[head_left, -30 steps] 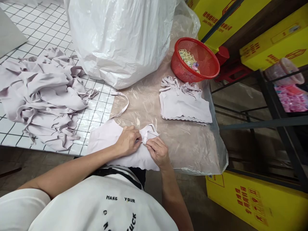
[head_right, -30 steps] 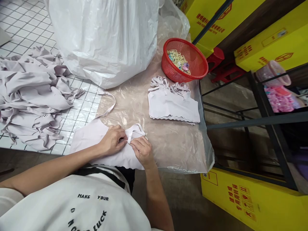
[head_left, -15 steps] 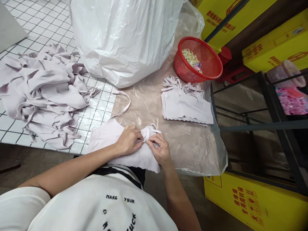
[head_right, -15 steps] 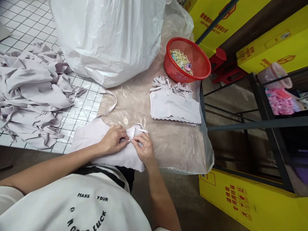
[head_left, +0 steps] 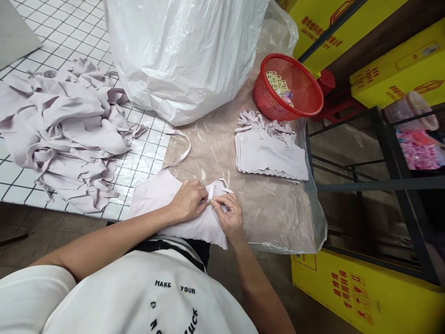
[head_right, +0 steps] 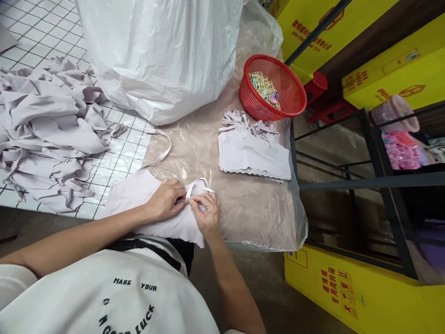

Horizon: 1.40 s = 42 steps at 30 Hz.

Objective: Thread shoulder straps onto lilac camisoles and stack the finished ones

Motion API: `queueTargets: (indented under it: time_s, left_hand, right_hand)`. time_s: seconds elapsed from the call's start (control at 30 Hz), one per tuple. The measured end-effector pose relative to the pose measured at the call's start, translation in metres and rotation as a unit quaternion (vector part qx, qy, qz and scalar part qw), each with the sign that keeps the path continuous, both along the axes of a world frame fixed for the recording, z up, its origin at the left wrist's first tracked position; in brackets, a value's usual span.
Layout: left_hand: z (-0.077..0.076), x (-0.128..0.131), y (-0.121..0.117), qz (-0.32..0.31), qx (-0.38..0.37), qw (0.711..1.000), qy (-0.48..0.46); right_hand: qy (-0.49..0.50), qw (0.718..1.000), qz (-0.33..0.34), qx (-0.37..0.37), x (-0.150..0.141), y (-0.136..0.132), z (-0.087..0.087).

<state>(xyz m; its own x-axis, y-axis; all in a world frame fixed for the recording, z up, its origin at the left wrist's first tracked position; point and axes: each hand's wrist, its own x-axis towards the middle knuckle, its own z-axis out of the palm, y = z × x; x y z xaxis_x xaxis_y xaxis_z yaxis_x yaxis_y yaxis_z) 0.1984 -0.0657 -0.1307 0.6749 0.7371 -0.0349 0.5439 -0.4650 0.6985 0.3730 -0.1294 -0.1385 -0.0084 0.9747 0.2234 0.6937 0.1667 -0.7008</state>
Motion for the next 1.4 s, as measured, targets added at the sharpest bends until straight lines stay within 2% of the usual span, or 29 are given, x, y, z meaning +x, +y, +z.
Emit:
queueTargets:
  time_s: [0.13, 0.27, 0.37, 0.43, 0.5, 0.53, 0.63, 0.7, 0.77, 0.93, 1.07, 1.27, 1.4]
  left_hand:
    - [-0.001, -0.001, -0.001, 0.003, 0.006, 1.000, -0.004]
    - [-0.004, -0.002, -0.003, 0.016, 0.032, 0.999, -0.012]
    - [-0.007, -0.003, -0.006, 0.043, 0.076, 0.996, -0.033]
    - [-0.008, -0.003, -0.008, 0.055, 0.123, 0.990, -0.051]
    - [-0.009, -0.003, -0.009, 0.036, 0.172, 0.981, -0.083]
    - [-0.009, -0.002, -0.010, 0.006, 0.191, 0.976, -0.106]
    - [-0.011, 0.001, -0.013, -0.138, 0.216, 0.953, -0.162]
    - [-0.014, 0.003, -0.015, -0.212, 0.218, 0.941, -0.151]
    - [-0.017, 0.004, -0.015, -0.244, 0.213, 0.939, -0.111]
    - [-0.023, 0.005, -0.013, -0.273, 0.188, 0.943, -0.039]
    - [-0.022, 0.005, -0.013, -0.277, 0.183, 0.943, -0.031]
    - [-0.019, 0.006, -0.013, -0.286, 0.180, 0.941, -0.018]
    - [-0.022, 0.005, -0.013, -0.283, 0.183, 0.941, -0.024]
  right_hand:
    - [-0.102, 0.994, -0.035, 0.035, 0.032, -0.010, -0.003]
    - [-0.182, 0.976, -0.100, 0.059, 0.056, -0.034, -0.001]
    - [-0.200, 0.976, -0.068, 0.056, 0.056, -0.049, 0.003]
    - [-0.209, 0.975, -0.054, 0.049, 0.050, -0.049, 0.007]
    - [-0.217, 0.972, -0.075, 0.042, 0.046, -0.038, 0.011]
    - [-0.223, 0.970, -0.086, 0.036, 0.045, -0.029, 0.013]
    - [-0.264, 0.962, -0.062, 0.015, 0.043, 0.004, 0.020]
    - [-0.301, 0.953, -0.025, 0.011, 0.041, 0.026, 0.025]
    - [-0.332, 0.943, -0.011, 0.019, 0.040, 0.046, 0.029]
    - [-0.376, 0.925, -0.028, 0.052, 0.036, 0.093, 0.036]
    - [-0.367, 0.930, -0.012, 0.026, 0.034, 0.120, 0.035]
    - [-0.216, 0.975, 0.043, -0.019, 0.037, 0.124, 0.034]
    - [-0.218, 0.968, 0.105, -0.072, 0.030, 0.132, 0.044]
